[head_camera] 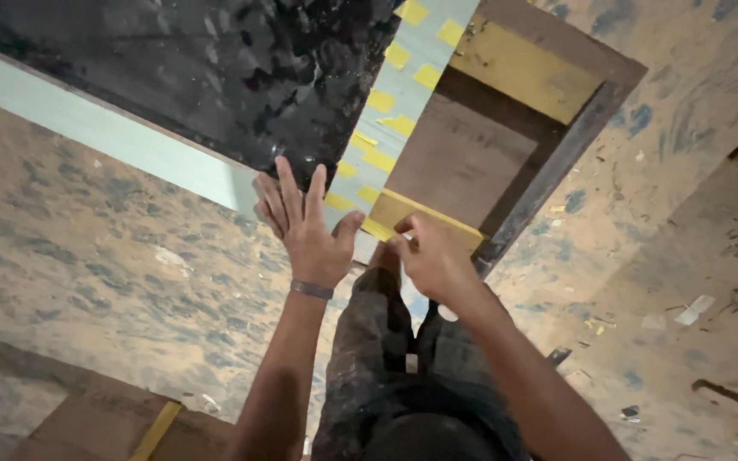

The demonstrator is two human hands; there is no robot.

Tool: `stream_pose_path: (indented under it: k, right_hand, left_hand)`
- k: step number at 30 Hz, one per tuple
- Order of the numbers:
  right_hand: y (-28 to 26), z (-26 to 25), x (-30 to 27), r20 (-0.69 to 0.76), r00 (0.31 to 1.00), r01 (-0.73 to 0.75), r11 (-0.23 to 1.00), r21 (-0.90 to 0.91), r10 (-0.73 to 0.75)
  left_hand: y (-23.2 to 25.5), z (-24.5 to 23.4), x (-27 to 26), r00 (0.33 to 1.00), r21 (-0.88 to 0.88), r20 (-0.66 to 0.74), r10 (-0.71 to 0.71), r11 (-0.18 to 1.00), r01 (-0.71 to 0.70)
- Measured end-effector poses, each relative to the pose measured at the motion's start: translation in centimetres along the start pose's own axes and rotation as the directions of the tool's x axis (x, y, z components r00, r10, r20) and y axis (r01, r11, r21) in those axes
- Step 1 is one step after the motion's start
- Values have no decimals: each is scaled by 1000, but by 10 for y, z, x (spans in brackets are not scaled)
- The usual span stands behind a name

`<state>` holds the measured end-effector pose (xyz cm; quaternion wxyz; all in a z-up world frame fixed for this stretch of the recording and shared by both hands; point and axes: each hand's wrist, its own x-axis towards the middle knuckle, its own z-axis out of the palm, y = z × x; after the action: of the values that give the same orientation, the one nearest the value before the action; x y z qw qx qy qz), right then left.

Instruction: The person applies yellow masking tape to the edges of a rectangular frame. They tear off pieces of tape and press them along the perimeter of the frame.

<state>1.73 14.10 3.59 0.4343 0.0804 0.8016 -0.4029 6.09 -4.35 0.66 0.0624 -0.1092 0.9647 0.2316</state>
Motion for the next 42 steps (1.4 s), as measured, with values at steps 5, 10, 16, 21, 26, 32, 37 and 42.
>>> stream_pose_path:
  k: [5, 10, 16, 21, 26, 32, 37, 42]
  right_hand:
    - [0, -1, 9, 13, 996, -81, 991, -102, 83]
    - [2, -5, 27, 75, 997, -3, 998, -63, 8]
    - [19, 14, 32, 79, 996, -45, 994, 104, 37]
    - [28, 25, 32, 41, 999, -19, 986, 168, 12]
    - [22, 2, -11, 4, 992, 128, 987, 98, -129]
    - [-5, -20, -45, 105, 983, 148, 989, 21, -150]
    - [-33, 4, -6, 42, 971, 229, 965, 128, -236]
    - [-28, 23, 16, 61, 992, 101, 990, 96, -107]
  left_hand:
    - [16, 11, -13, 992, -44, -118, -39, 998, 34]
    - [27, 21, -21, 982, -10, -185, 30, 999, -33]
    - [30, 37, -17, 983, 171, -182, -19, 984, 51]
    - [29, 38, -18, 980, 153, -197, 15, 988, 16]
    - [11, 10, -20, 997, -18, -77, 7, 1000, -9]
    - [-32, -29, -26, 989, -182, -65, -134, 976, 120]
    - [-47, -23, -18, 990, -247, -68, -126, 963, 106]
    - [-40, -12, -10, 987, -201, -96, -128, 974, 107]
